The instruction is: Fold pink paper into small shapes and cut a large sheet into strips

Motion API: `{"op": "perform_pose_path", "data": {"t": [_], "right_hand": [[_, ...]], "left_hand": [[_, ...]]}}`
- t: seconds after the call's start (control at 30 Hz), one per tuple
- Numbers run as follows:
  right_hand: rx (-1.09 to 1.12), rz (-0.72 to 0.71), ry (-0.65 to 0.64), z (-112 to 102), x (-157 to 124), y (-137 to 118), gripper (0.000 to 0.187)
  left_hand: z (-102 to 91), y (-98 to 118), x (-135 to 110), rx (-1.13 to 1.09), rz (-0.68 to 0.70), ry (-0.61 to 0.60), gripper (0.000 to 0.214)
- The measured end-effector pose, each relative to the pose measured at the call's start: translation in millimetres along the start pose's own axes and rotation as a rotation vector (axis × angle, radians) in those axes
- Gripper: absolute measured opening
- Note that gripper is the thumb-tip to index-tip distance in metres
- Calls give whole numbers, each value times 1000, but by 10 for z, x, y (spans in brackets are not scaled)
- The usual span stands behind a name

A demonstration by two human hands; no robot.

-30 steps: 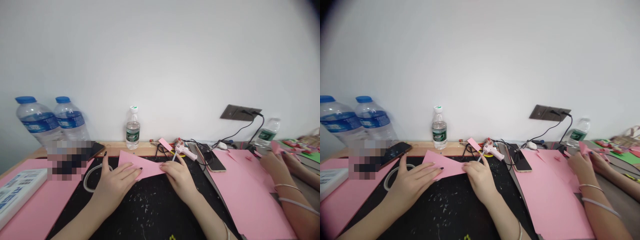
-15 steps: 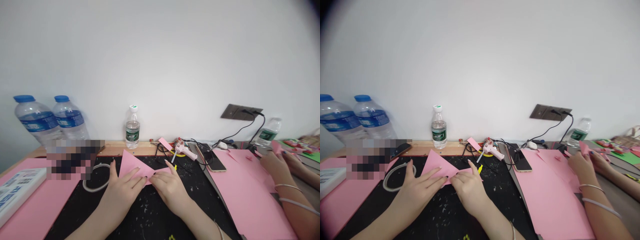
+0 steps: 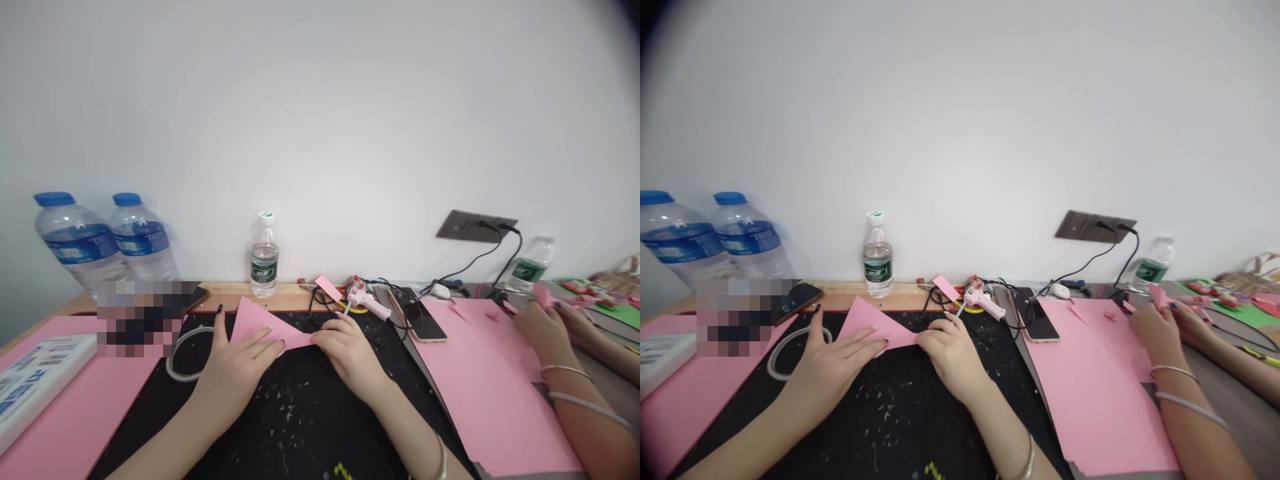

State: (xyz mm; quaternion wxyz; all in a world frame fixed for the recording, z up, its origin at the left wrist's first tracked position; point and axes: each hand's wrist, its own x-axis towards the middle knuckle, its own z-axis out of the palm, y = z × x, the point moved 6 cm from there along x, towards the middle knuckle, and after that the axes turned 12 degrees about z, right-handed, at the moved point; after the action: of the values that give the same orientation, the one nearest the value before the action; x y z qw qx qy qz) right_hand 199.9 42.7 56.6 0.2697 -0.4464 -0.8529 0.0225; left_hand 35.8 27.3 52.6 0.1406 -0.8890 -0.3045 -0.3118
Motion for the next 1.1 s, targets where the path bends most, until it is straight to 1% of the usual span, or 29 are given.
{"op": "perform_pose_path", "data": {"t": [0.13,0.3,0.37,0.43,0.5,0.53,0.57,0.63,0.67,0.73,0.83,0.97,1.03,1.1], "right_hand": [[48,9,45,-109,12,134,26],[52,57,128,-205,7,333,28],[39,91,184,-252,-9,453,28],[26,161,281,-329,-33,569,28],[27,208,339,-381,-52,607,29],[43,222,343,-386,-54,590,29],[64,214,319,-367,-49,543,31],[106,160,232,-279,-29,395,39],[117,132,179,-219,-20,317,36],[161,97,126,-125,-15,198,24],[200,103,120,-62,-23,138,22],[190,86,138,-65,-45,105,22],[182,55,140,-67,-55,72,23],[181,38,139,-67,-59,50,23]], "left_hand": [[-19,-56,-3,29,70,-59,28],[-56,-131,-10,46,-2,-72,27],[-72,-156,-18,62,-11,-67,28],[-97,-189,-30,79,-10,-51,31],[-116,-224,-42,96,-11,-43,32],[-120,-234,-45,99,-11,-47,31],[-122,-233,-45,97,-6,-54,30],[-118,-208,-38,82,6,-77,28],[-114,-186,-31,69,18,-93,27],[-107,-139,-16,53,44,-122,27],[-113,-107,-6,86,64,-135,27],[-131,-65,-1,140,85,-94,24],[-136,-19,10,124,99,-67,24],[-152,4,21,99,80,-31,25]]}}
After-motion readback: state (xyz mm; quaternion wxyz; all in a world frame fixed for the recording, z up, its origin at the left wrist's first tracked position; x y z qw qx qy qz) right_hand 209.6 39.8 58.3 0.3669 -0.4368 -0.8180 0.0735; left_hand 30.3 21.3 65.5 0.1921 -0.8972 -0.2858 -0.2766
